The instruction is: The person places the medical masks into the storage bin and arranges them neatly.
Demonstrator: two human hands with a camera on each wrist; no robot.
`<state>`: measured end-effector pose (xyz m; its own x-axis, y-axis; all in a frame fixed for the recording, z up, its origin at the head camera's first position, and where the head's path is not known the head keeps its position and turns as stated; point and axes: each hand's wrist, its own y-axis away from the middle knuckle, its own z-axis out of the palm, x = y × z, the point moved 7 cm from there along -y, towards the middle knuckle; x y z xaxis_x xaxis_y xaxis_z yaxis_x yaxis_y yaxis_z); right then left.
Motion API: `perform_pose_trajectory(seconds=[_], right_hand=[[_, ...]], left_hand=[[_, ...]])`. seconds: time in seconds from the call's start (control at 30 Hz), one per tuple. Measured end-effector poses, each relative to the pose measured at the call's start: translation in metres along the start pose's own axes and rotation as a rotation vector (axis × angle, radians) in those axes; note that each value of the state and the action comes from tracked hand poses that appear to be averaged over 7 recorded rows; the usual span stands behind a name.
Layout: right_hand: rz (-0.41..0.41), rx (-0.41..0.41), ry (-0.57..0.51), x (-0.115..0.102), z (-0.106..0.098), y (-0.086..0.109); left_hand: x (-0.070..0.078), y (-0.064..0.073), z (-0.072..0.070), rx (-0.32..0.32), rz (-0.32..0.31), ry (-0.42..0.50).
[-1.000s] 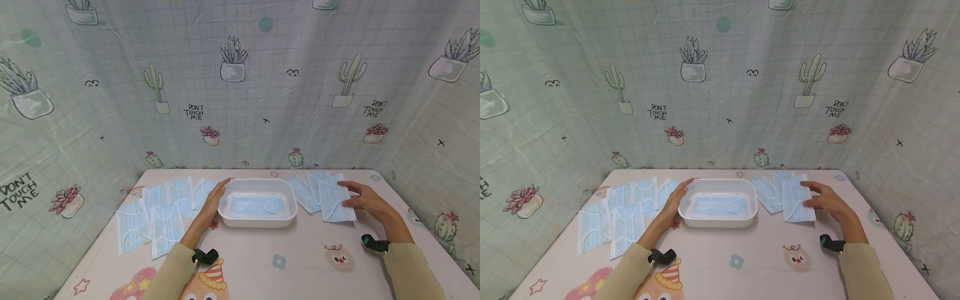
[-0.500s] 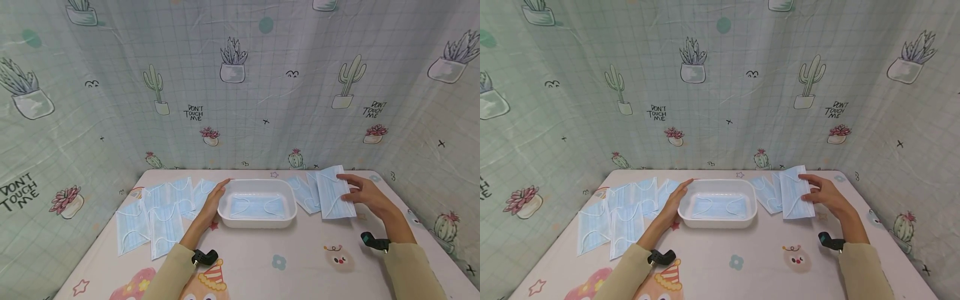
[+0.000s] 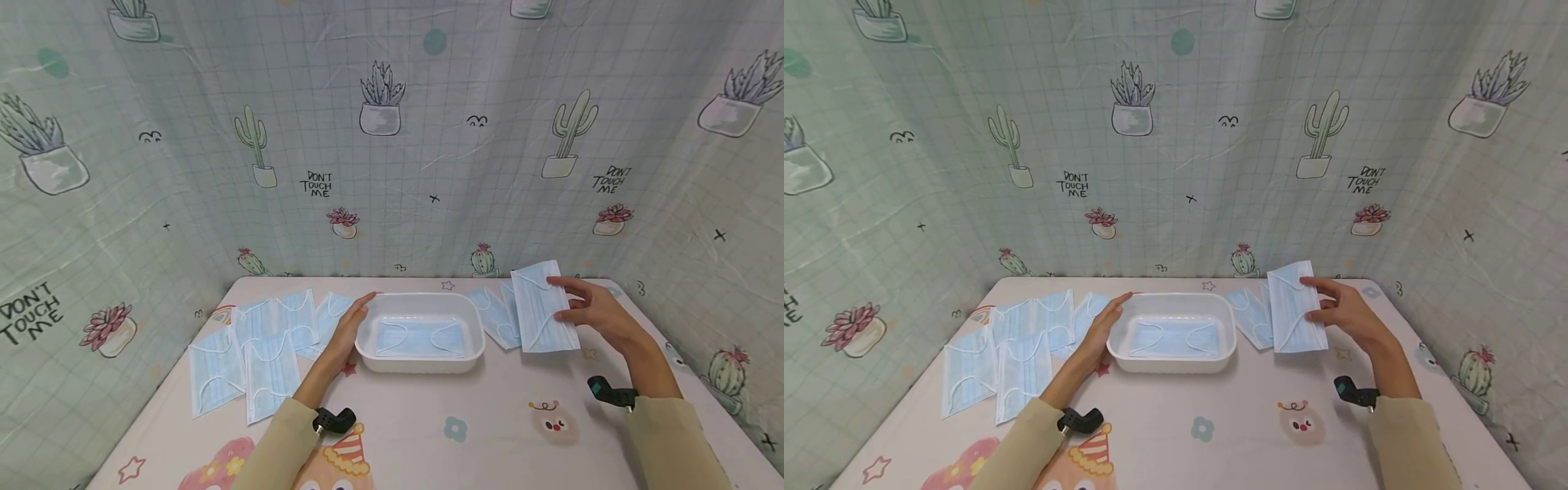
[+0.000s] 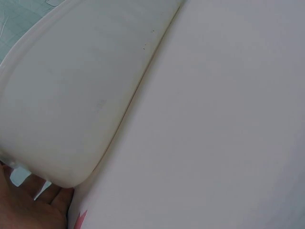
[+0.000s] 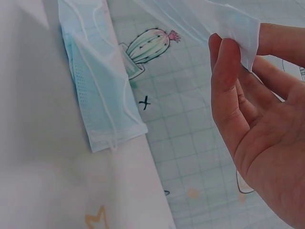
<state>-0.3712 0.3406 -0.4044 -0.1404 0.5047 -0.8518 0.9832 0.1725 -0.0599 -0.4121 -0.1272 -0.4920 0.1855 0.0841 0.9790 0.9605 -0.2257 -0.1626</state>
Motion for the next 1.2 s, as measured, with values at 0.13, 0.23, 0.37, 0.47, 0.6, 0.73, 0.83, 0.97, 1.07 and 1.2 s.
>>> perform_pose_trajectory(seconds=[0.13,0.23,0.37,0.47,0.6,0.73,0.83,0.97,1.07,1.2], right_hand=[[-0.018,0.008,-0.006,-0.007,0.000,0.002],[-0.035,0.009,-0.017,-0.011,0.000,0.003],[-0.053,0.005,-0.046,-0.015,0.000,0.003],[-0.057,0.005,-0.059,-0.017,0.001,0.003],[-0.059,0.007,-0.055,-0.019,0.001,0.002],[-0.069,0.014,-0.042,-0.021,0.001,0.002],[-0.087,0.021,-0.038,-0.022,0.001,0.002],[-0.110,0.025,-0.037,-0.025,0.001,0.003],[-0.110,0.021,-0.038,-0.027,0.001,0.004],[-0.101,0.020,-0.032,-0.031,0.002,0.005]], left_hand=[[0.000,0.000,0.000,0.003,-0.003,-0.004],[0.000,0.000,0.000,0.001,-0.006,0.003],[0.000,0.000,0.001,-0.001,-0.007,0.008],[0.000,0.000,0.001,0.001,-0.004,0.004],[0.001,0.000,0.001,0.001,-0.002,-0.001],[0.002,0.001,0.002,-0.001,0.002,-0.002],[0.002,0.001,0.001,0.000,0.000,-0.004],[0.002,0.001,0.001,0.009,-0.006,-0.009],[0.002,0.000,0.000,0.012,-0.003,-0.015],[0.002,-0.001,0.000,0.000,0.017,-0.002]])
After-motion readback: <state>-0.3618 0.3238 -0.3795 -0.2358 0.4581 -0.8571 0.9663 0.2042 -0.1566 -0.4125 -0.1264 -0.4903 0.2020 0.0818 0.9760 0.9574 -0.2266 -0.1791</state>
